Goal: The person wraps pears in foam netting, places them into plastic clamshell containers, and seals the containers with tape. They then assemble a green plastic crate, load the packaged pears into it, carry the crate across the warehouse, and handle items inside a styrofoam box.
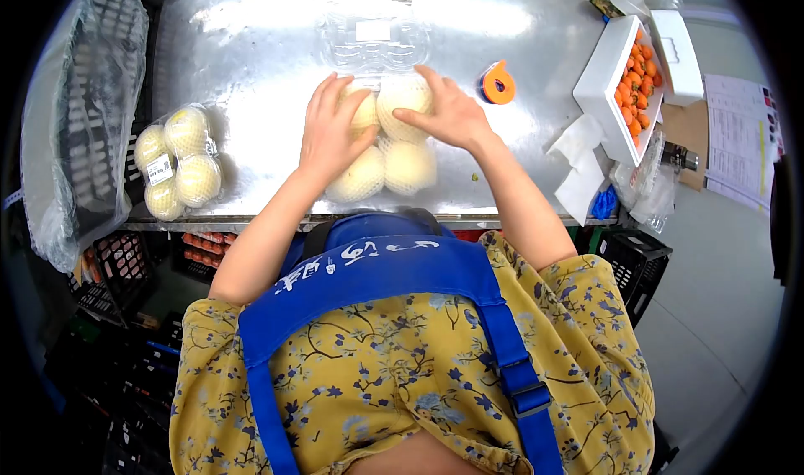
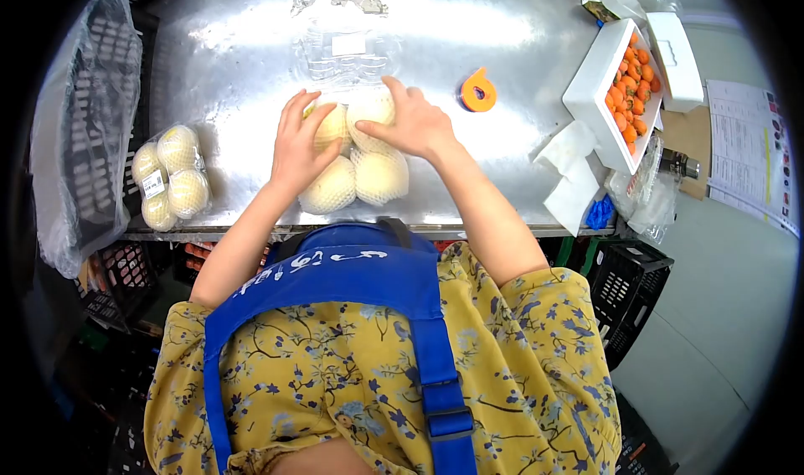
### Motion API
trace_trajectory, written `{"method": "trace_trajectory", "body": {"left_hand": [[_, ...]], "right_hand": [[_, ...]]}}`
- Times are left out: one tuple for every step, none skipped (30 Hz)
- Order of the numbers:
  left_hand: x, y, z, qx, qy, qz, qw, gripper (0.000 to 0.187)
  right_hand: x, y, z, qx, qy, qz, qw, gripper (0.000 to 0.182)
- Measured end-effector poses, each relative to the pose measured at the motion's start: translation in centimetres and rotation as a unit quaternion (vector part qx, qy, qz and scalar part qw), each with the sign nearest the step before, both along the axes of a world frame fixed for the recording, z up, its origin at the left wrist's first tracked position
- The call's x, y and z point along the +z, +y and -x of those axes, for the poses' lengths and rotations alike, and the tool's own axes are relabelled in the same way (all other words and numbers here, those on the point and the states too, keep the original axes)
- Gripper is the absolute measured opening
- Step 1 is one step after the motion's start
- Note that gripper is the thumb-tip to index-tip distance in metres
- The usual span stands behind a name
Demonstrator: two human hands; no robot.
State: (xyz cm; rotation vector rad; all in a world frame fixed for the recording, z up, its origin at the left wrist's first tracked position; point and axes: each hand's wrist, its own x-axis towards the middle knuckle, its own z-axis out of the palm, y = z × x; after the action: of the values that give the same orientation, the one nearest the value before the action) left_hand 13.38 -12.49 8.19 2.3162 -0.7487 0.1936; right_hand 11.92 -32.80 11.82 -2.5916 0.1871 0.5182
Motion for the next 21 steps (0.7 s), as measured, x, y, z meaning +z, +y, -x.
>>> {"method": "trace_trajectory", "body": {"left_hand": [[-0.1, 0.1, 0.9, -0.05, 0.021, 0.035, 0.998, 0.04], [-0.5, 0.3, 2.1, -0.099, 0.042, 0.07, 0.992, 0.041], [-0.7, 0.4, 3.1, -0.147, 0.062, 0.104, 0.982, 0.041], [-0.6, 0.1, 3.8, -0.189, 0.084, 0.081, 0.975, 0.044], [-0.5, -0.5, 4.4, -0.229, 0.105, 0.058, 0.966, 0.046], [-0.3, -1.2, 4.9, -0.269, 0.126, 0.035, 0.954, 0.048], [0.0, -1.8, 5.1, -0.262, 0.107, 0.009, 0.959, 0.049], [0.4, -2.3, 5.2, -0.255, 0.087, -0.018, 0.963, 0.051], [0.6, -2.7, 5.2, -0.247, 0.067, -0.046, 0.966, 0.052], [0.9, -2.6, 5.4, -0.255, 0.089, -0.061, 0.961, 0.058], [0.1, -2.4, 5.8, -0.26, 0.098, -0.069, 0.958, 0.063], [0.1, -2.3, 5.7, -0.275, 0.085, -0.071, 0.955, 0.064], [0.4, -2.0, 5.8, -0.286, 0.071, -0.077, 0.953, 0.066], [0.0, -1.8, 5.8, -0.286, 0.072, -0.057, 0.954, 0.062], [-0.2, -1.5, 5.7, -0.289, 0.074, -0.036, 0.954, 0.058], [0.3, -1.4, 5.5, -0.298, 0.08, -0.033, 0.951, 0.058], [0.5, -1.2, 5.4, -0.309, 0.094, -0.026, 0.946, 0.058], [0.7, -1.0, 5.3, -0.304, 0.095, -0.028, 0.948, 0.059], [0.7, -1.0, 5.4, -0.301, 0.099, -0.026, 0.948, 0.06], [0.6, -1.1, 5.4, -0.302, 0.106, -0.023, 0.947, 0.06], [0.5, -1.2, 5.7, -0.3, 0.11, -0.019, 0.948, 0.06]], "right_hand": [[0.5, -0.5, -0.1, 0.018, -0.04, 0.0, 0.999, 0.073], [0.6, -0.7, -0.1, 0.037, -0.081, 0.0, 0.996, 0.071], [-0.3, -0.8, -0.1, 0.068, -0.141, -0.03, 0.987, 0.067], [-2.0, -0.8, 0.0, 0.099, -0.2, -0.059, 0.973, 0.063], [-3.2, -0.8, 0.2, 0.131, -0.259, -0.088, 0.953, 0.059], [-3.4, -0.6, 0.2, 0.134, -0.259, -0.095, 0.952, 0.056], [-3.6, -0.3, 0.2, 0.138, -0.259, -0.103, 0.95, 0.053], [-3.7, 0.0, 0.2, 0.141, -0.26, -0.112, 0.949, 0.051], [-4.1, -0.1, 0.3, 0.142, -0.253, -0.11, 0.951, 0.051], [-4.6, -0.3, 0.5, 0.142, -0.247, -0.109, 0.952, 0.052], [-5.0, -0.6, 0.1, 0.145, -0.248, -0.108, 0.952, 0.053], [-5.3, -0.7, -0.2, 0.144, -0.244, -0.106, 0.953, 0.052], [-5.3, -0.6, 0.1, 0.145, -0.243, -0.107, 0.953, 0.051], [-5.4, -0.4, 0.0, 0.151, -0.247, -0.09, 0.953, 0.05], [-5.3, -0.1, 0.0, 0.153, -0.25, -0.073, 0.953, 0.048], [-5.0, 0.2, 0.1, 0.148, -0.254, -0.069, 0.953, 0.049], [-4.8, 0.6, 0.1, 0.141, -0.249, -0.065, 0.956, 0.049], [-4.9, 1.1, 0.2, 0.143, -0.268, -0.047, 0.952, 0.049], [-4.9, 1.5, 0.4, 0.144, -0.282, -0.028, 0.948, 0.049], [-5.1, 1.8, 0.5, 0.141, -0.293, -0.007, 0.945, 0.049], [-5.5, 2.1, 0.9, 0.136, -0.306, -0.002, 0.942, 0.049]]}}
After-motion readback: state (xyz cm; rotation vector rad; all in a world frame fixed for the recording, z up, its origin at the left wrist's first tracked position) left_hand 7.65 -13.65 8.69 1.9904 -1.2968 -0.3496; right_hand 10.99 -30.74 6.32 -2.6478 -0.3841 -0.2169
